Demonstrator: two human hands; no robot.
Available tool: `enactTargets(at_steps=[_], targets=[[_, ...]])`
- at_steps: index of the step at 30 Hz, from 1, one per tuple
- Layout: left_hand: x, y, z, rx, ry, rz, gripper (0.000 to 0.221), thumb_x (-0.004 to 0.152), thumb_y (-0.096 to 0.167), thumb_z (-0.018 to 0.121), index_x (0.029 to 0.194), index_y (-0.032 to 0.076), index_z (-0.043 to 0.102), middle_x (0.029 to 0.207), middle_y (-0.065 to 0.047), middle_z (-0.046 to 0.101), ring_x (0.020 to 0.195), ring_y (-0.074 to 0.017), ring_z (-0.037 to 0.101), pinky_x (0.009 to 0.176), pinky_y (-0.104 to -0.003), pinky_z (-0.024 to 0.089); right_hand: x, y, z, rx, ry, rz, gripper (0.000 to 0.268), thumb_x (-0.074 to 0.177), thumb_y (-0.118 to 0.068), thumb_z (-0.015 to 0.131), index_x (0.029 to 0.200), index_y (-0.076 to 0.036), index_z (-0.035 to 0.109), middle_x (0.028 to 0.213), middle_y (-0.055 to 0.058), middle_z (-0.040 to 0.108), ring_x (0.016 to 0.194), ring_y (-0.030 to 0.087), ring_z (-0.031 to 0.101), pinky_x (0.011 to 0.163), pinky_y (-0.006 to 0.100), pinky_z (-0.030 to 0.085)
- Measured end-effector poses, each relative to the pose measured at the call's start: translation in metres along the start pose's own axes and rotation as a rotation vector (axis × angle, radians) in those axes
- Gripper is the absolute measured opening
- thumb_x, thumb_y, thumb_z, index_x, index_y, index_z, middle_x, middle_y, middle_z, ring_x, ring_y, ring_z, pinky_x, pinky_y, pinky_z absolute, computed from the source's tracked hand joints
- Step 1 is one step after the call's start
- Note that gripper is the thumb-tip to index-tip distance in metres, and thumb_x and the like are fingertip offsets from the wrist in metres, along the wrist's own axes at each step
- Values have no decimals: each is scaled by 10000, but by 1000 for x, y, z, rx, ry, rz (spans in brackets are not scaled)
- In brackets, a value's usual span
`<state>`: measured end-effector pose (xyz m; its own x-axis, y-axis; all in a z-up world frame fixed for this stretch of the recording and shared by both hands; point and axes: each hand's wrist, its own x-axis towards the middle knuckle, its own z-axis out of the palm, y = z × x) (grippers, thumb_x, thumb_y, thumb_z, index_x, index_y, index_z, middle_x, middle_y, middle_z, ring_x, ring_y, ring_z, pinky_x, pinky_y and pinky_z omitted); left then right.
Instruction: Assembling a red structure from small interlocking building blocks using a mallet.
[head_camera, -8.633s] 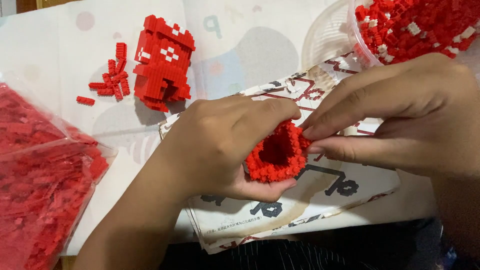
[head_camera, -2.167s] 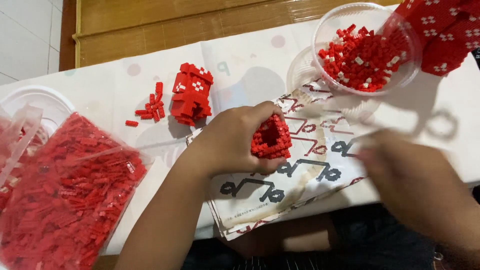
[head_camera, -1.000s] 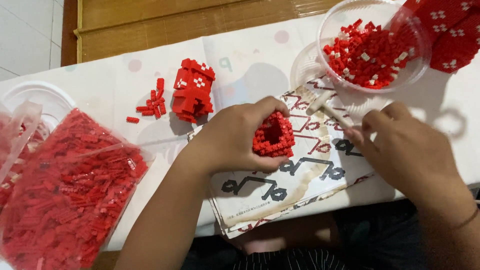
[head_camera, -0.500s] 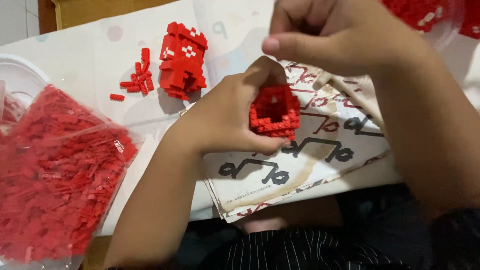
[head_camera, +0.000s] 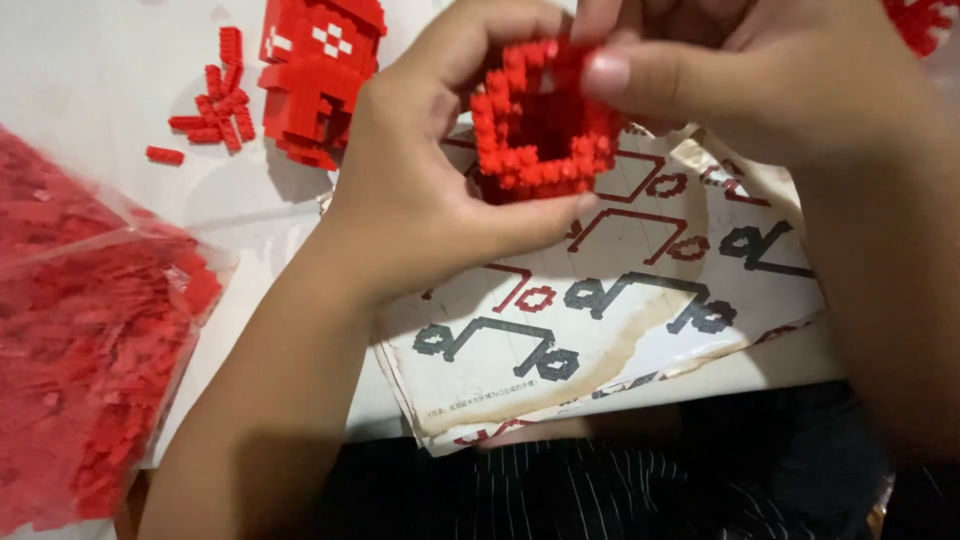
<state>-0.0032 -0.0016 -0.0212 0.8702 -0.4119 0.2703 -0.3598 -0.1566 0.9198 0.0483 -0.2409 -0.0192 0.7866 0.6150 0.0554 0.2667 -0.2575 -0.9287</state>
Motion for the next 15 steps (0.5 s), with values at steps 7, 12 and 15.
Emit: enactTargets(at_steps=[7,12,15], targets=[[-7,6,12,-63,55,-65,678,920,72,905,1444,158,484,1457,-68,604,1372,-188,634,1207,-310,599,-4,-2,10,88,145,82,154,1071,-261,616,1080,-118,559,932,-34,537,820,83,578,652,219,482],[-5,7,15,-63,101,-112,665,873,32,896,1394,101,489,1283,-77,681,1196,-181,721,1022,-279,683,1,-22,23,193,329,513,300,866,-305,625,1153,-229,588,1122,-104,638,1034,36,678,871,186,572],[-5,7,13,49,111,-37,619,882,91,912,1351,77,507,1242,-67,662,1148,-186,700,1004,-289,628,-2,-22,21,225,294,450,248,918,-297,638,1137,-192,585,1026,-84,602,927,34,630,770,164,523]])
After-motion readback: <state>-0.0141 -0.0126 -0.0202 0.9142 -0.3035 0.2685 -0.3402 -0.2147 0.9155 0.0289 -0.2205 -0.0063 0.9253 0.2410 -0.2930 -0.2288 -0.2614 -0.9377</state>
